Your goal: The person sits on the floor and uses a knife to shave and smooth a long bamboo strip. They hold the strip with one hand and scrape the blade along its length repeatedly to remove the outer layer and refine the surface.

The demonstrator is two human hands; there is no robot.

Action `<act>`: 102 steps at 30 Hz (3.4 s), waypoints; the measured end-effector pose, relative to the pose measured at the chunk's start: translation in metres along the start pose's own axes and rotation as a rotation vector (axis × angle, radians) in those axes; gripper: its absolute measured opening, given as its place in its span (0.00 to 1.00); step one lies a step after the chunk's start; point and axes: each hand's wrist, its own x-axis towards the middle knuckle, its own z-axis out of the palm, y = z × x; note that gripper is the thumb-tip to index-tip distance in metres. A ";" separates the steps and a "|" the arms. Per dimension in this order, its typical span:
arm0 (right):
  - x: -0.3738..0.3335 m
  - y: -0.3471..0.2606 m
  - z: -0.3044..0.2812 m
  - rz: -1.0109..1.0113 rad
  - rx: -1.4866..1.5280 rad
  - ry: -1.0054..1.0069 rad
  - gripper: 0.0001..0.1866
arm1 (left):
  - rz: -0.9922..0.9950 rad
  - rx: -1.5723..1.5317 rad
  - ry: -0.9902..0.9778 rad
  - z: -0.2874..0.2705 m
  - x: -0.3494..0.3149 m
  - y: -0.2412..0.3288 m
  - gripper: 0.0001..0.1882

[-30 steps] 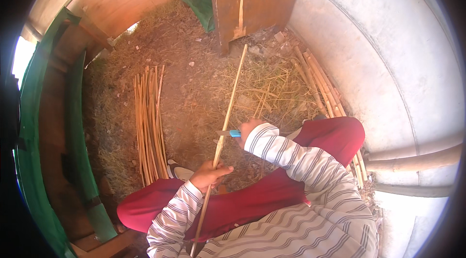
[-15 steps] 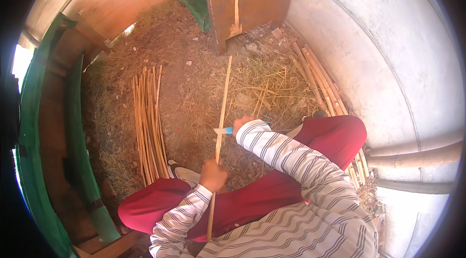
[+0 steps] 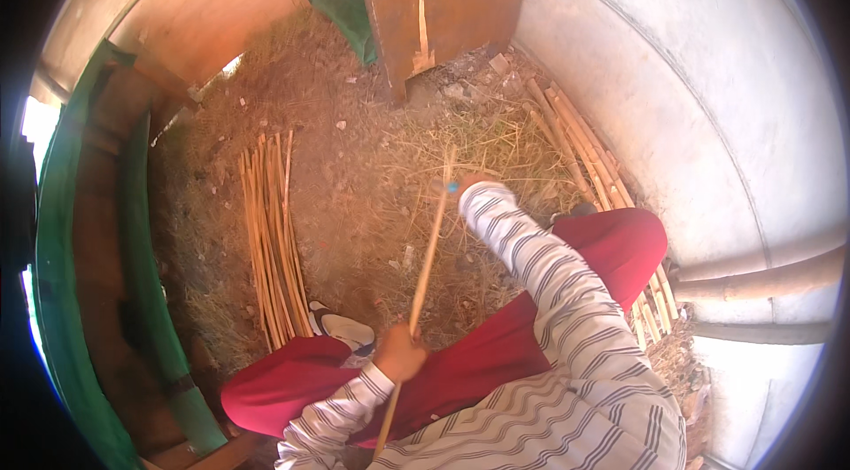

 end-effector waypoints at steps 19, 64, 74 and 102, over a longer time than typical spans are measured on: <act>0.100 0.067 -0.025 0.103 -0.083 -0.121 0.25 | -0.289 -0.893 -0.482 -0.028 0.024 -0.015 0.15; 0.008 0.032 0.022 -0.069 -0.035 0.009 0.16 | -0.049 -0.252 -0.246 0.008 0.037 -0.020 0.09; -0.108 -0.032 0.055 -0.391 -0.134 -0.096 0.20 | -0.100 -0.387 0.014 -0.002 0.067 -0.022 0.08; -0.098 -0.031 0.063 -0.326 -0.082 -0.090 0.16 | -0.099 -0.066 0.079 -0.008 0.056 -0.006 0.15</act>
